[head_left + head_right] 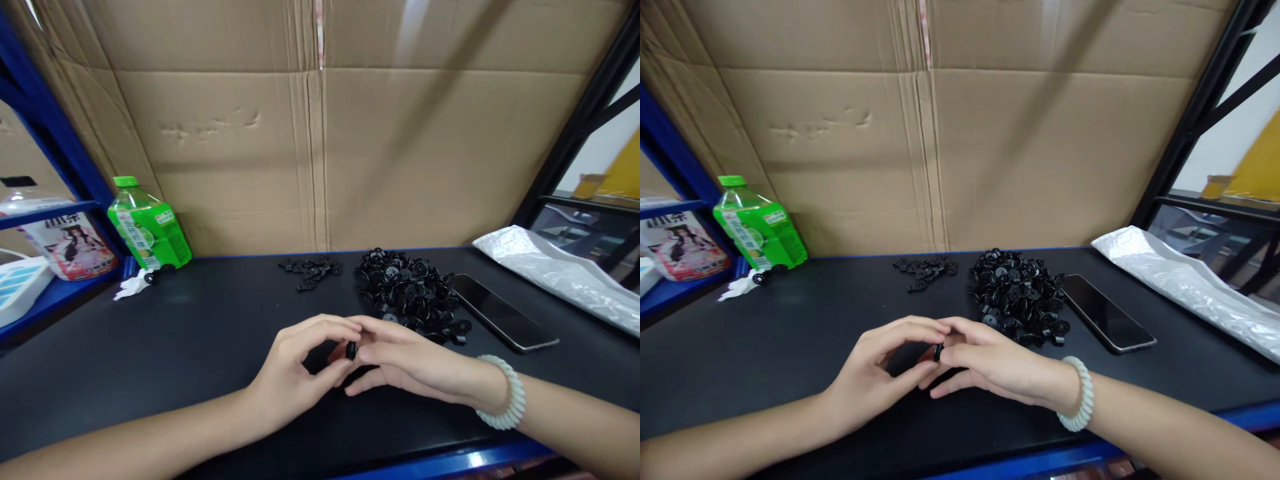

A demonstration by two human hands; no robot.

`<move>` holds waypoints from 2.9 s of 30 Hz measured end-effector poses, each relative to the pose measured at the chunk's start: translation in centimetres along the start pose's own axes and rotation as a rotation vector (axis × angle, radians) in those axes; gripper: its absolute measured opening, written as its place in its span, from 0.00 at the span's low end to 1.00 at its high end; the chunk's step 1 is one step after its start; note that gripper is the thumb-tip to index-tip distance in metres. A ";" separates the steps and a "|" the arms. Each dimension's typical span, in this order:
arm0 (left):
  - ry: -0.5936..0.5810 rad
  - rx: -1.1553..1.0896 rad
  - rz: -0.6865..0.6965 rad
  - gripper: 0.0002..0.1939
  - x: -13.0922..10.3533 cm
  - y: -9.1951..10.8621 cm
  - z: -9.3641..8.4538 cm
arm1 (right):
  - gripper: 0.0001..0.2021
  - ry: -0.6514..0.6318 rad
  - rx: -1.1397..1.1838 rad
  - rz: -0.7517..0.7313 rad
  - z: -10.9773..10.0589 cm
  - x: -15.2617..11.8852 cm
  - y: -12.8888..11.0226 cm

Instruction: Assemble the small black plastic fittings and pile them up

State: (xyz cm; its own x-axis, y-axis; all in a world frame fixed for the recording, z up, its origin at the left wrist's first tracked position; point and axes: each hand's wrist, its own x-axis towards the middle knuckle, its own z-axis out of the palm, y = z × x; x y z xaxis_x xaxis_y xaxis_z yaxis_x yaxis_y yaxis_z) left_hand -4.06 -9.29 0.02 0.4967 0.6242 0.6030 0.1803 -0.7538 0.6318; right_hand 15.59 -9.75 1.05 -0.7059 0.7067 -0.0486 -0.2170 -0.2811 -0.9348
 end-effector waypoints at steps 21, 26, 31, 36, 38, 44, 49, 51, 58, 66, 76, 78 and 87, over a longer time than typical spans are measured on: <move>-0.031 -0.114 0.010 0.13 0.2 -0.5 0.4 | 0.22 -0.175 0.016 -0.011 -0.3 0.7 1.0; -0.057 -0.164 -0.036 0.11 0.3 -0.4 0.7 | 0.22 -0.178 0.055 0.001 -0.2 0.9 1.4; -0.039 -0.126 -0.040 0.09 0.6 0.0 1.1 | 0.25 -0.093 0.115 -0.002 0.4 0.9 1.4; -0.065 -0.086 0.030 0.12 0.5 0.1 0.8 | 0.27 -0.112 0.175 0.023 0.6 0.5 0.8; -0.063 -0.069 0.041 0.13 0.4 0.0 0.6 | 0.28 -0.116 0.173 0.019 0.4 0.4 0.6; -0.047 -0.041 0.038 0.11 0.3 -0.2 0.6 | 0.26 -0.128 0.193 0.020 0.2 0.5 0.7; 0.003 0.104 0.093 0.11 0.2 -0.5 1.1 | 0.28 -0.070 0.248 0.042 0.1 0.7 1.3; 0.035 0.195 0.183 0.12 0.1 -0.7 1.2 | 0.29 -0.028 0.273 0.048 0.1 0.8 1.6; -0.035 0.415 0.407 0.05 -0.5 -1.1 1.3 | 0.33 0.092 0.343 0.075 0.7 1.1 2.0; 0.032 0.414 0.364 0.10 -0.6 -1.8 1.5 | 0.29 0.173 0.371 -0.025 1.7 1.4 2.2; 0.223 -0.002 -0.195 0.10 0.6 -1.1 1.0 | 0.27 0.079 0.263 -0.134 1.0 1.3 1.9; 0.217 -0.016 -0.168 0.10 0.6 -1.4 0.8 | 0.28 0.092 0.153 -0.147 0.8 1.1 1.9; 0.090 0.238 0.128 0.15 0.6 -1.1 -0.6 | 0.18 0.504 -1.298 -0.526 -2.9 -0.5 -3.3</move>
State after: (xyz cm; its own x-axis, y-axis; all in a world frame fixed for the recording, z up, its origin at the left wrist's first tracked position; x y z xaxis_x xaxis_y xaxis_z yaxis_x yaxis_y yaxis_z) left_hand -4.49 -7.99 -0.01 0.4530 0.5285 0.7180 0.3203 -0.8481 0.4221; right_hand 18.64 -7.33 3.10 -0.3788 0.7621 0.5251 0.5621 0.6402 -0.5236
